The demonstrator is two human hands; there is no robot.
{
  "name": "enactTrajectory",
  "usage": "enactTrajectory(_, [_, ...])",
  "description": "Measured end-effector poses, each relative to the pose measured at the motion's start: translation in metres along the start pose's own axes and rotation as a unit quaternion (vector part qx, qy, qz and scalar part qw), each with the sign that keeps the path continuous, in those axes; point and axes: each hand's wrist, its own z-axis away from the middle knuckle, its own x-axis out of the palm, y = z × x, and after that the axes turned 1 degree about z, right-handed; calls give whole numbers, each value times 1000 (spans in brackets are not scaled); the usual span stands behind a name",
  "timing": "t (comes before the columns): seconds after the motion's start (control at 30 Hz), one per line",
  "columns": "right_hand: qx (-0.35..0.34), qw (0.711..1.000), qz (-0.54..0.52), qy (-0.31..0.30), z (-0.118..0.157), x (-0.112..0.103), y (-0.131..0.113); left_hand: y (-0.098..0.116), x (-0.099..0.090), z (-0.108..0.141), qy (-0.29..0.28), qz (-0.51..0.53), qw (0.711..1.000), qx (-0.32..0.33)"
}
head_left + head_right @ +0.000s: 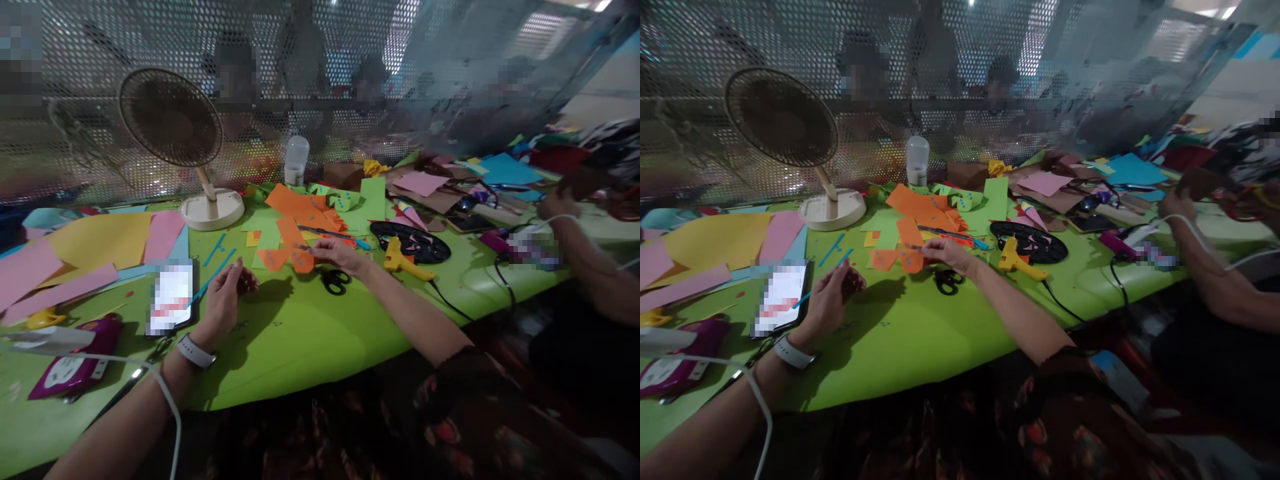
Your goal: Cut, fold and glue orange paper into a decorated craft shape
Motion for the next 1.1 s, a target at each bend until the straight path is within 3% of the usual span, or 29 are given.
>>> enactTrajectory(0.13, [48, 985, 91, -137, 8, 7, -11, 1, 1, 0, 22, 5, 1000, 10])
enactTrajectory(0.27, [70, 970, 131, -194, -5, 1, -28, 3, 1, 1, 38, 23, 999, 15])
enactTrajectory(0.33, [60, 976, 133, -165, -23, 0, -32, 4, 1, 1, 30, 24, 999, 15])
enactTrajectory(0.47, [-7, 996, 92, 21, -72, 6, -30, 3, 0, 2, 12, 12, 1000, 8])
enactTrajectory(0.6, [-71, 969, 207, 112, -100, 9, -18, 2, -1, 2, 7, 5, 1000, 6])
enactTrajectory(0.87, [-44, 904, 422, 56, -77, 4, -1, 1, 4, 2, -3, 4, 1000, -6])
enactTrajectory(1.1, [-53, 828, 557, 35, -89, -1, -10, 1, 5, 1, 16, 8, 1000, -17])
